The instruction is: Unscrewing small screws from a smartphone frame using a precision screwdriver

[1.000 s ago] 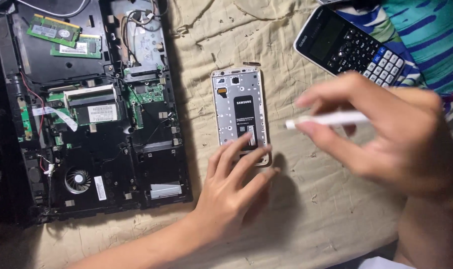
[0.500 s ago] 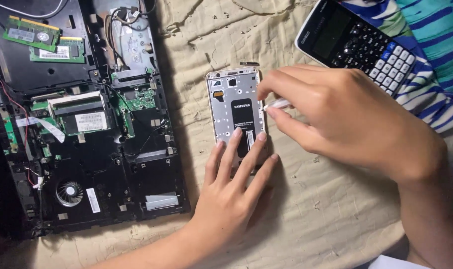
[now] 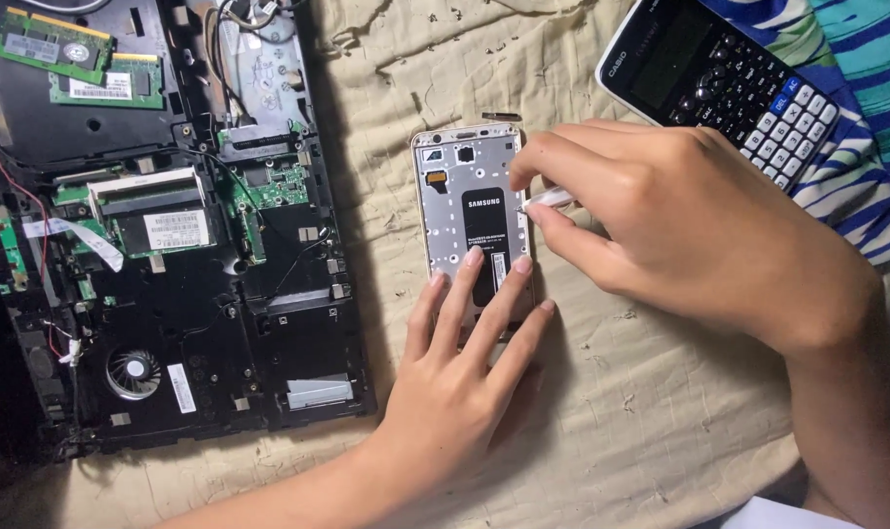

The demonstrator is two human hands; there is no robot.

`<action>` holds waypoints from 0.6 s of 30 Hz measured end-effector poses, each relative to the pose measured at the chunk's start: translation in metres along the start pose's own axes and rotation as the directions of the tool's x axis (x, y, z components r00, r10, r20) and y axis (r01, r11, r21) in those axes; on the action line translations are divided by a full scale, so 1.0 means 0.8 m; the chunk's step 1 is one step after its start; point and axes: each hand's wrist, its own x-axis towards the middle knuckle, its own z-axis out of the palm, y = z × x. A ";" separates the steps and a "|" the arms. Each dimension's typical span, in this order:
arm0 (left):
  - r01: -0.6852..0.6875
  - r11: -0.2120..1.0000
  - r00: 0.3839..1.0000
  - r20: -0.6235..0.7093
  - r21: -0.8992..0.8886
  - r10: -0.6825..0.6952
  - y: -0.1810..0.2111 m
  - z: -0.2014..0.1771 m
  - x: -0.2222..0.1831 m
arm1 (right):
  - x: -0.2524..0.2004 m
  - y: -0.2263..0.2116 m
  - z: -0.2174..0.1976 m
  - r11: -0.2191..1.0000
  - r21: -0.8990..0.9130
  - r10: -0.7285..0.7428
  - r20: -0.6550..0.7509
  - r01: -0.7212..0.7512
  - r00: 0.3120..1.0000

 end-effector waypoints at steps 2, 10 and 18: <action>0.004 1.000 1.000 0.004 0.003 -0.004 0.000 0.001 -0.001 | -0.001 0.000 0.001 1.000 -0.009 0.003 -0.004 -0.003 1.000; -0.002 1.000 1.000 0.015 0.008 0.002 0.000 0.001 -0.002 | -0.004 -0.002 -0.003 0.999 -0.039 0.018 -0.012 -0.019 1.000; 0.003 1.000 0.999 0.032 0.005 -0.003 0.001 0.000 -0.002 | -0.003 -0.002 -0.001 0.996 -0.068 0.061 0.020 -0.059 0.998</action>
